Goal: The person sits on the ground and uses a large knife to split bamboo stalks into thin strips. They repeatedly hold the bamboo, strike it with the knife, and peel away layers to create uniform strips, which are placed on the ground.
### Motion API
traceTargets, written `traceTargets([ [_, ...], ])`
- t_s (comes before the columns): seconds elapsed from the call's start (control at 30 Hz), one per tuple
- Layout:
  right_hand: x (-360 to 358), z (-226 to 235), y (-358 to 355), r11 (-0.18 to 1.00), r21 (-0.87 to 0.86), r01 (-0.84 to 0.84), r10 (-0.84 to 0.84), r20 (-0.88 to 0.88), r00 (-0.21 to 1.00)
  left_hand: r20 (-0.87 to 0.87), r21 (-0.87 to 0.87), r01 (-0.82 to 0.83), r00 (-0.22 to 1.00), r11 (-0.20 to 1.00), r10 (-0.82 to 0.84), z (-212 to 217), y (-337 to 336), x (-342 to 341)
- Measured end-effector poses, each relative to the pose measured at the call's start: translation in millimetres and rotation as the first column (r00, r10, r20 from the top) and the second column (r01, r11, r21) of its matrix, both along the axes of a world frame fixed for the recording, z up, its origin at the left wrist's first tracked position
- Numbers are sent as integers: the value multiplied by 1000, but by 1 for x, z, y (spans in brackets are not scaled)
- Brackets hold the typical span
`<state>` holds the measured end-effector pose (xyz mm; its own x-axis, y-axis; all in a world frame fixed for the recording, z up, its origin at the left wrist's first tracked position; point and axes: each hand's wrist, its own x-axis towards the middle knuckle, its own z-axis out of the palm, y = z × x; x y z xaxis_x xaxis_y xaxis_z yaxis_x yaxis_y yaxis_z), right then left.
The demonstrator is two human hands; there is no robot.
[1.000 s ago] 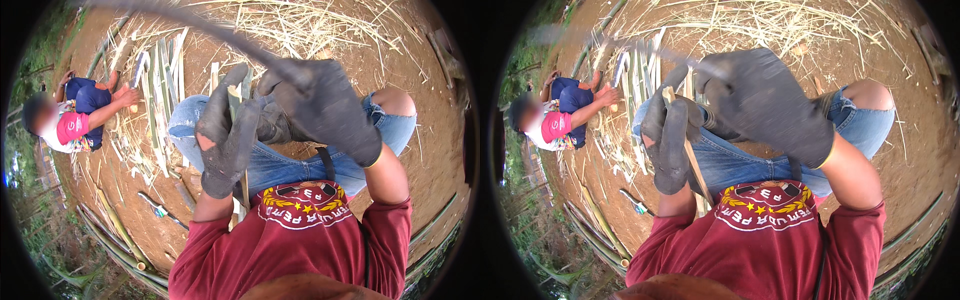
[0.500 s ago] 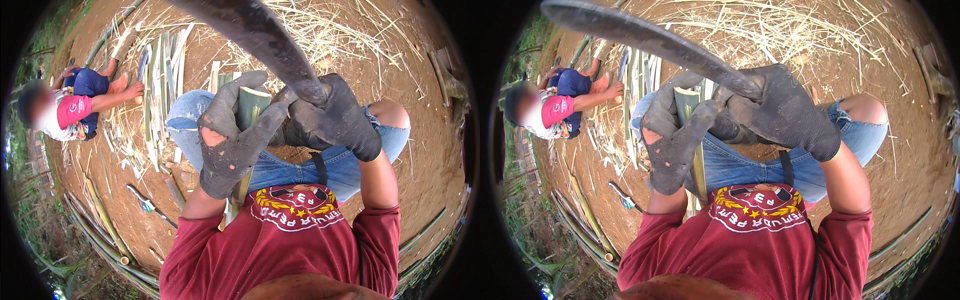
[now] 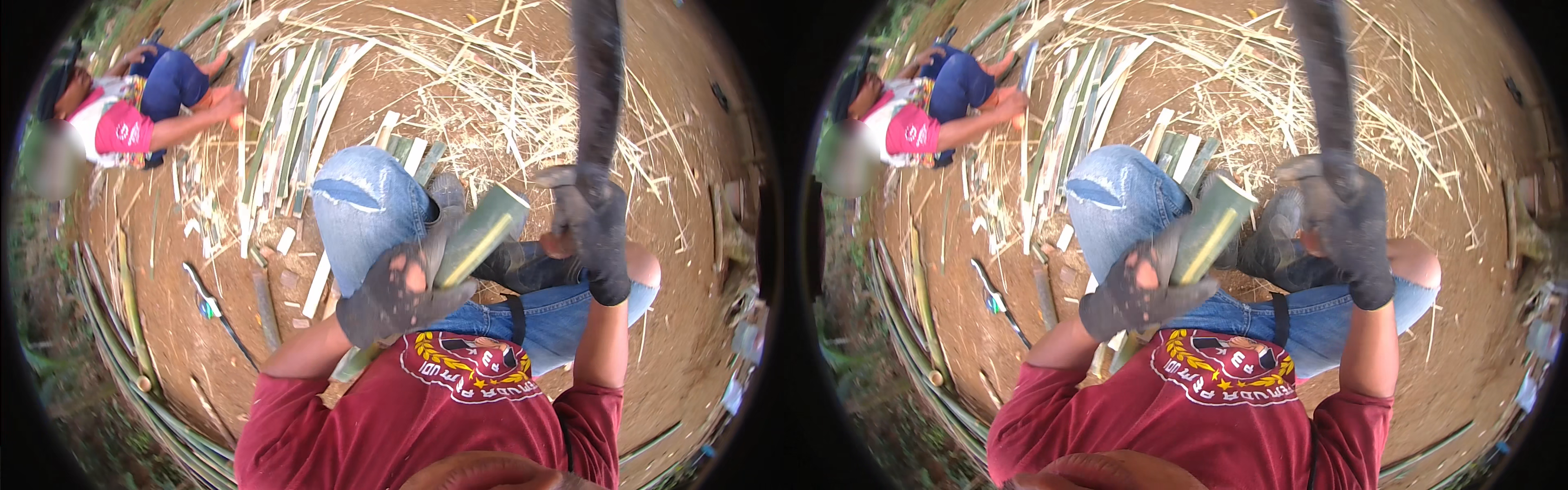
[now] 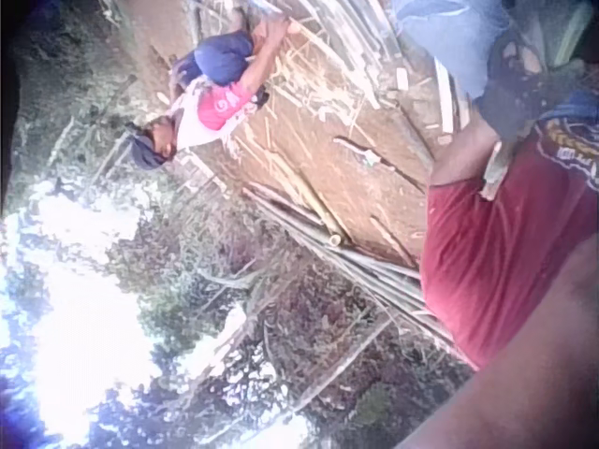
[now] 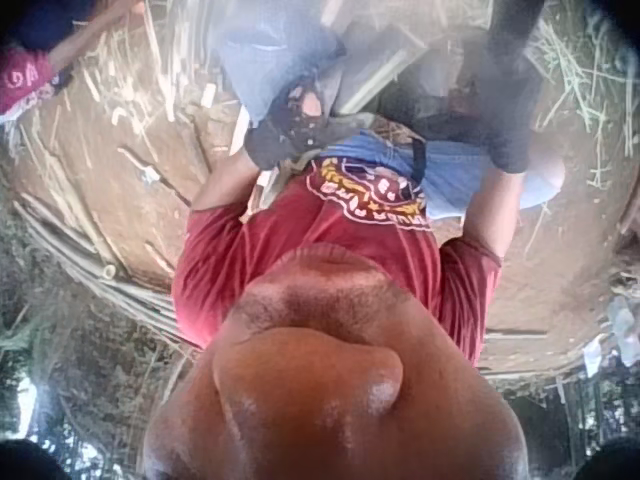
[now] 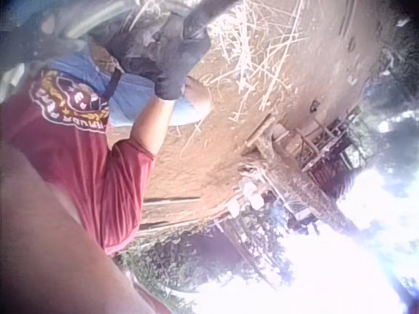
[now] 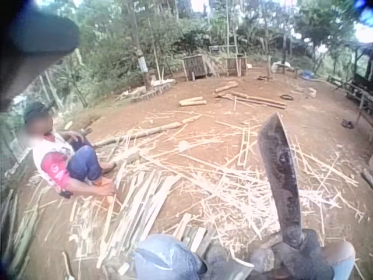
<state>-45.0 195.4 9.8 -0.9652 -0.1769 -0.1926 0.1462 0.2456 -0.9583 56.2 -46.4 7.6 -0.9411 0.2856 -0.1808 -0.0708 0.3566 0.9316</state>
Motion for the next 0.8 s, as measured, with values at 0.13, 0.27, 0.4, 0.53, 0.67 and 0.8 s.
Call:
traceTargets([
  [0.13, -2, -16, 24, 994, 45, 99, -98, -24, 995, -3, -169, -117, 993, 979, 119, -16, -15, 57],
  [0.27, 1, -31, 32, 977, -44, 210, -211, -9, 977, -412, -279, -450, 854, 848, 318, -10, -105, 55],
  [0.4, 2, -38, 35, 981, -62, 184, -186, -24, 982, -287, 24, -391, 879, 920, 381, 37, -202, 29],
  [0.53, 4, -48, 39, 976, -122, 180, -185, -33, 982, 130, 279, -471, 882, 837, 453, 43, -241, -2],
  [0.67, 6, -50, 38, 971, -110, 211, -214, -14, 977, 122, 138, -463, 885, 875, 449, -14, -261, -26],
  [0.8, 6, -48, 31, 985, -64, 161, -164, -42, 986, -211, -865, -280, 956, 415, 205, -156, -243, -65],
])
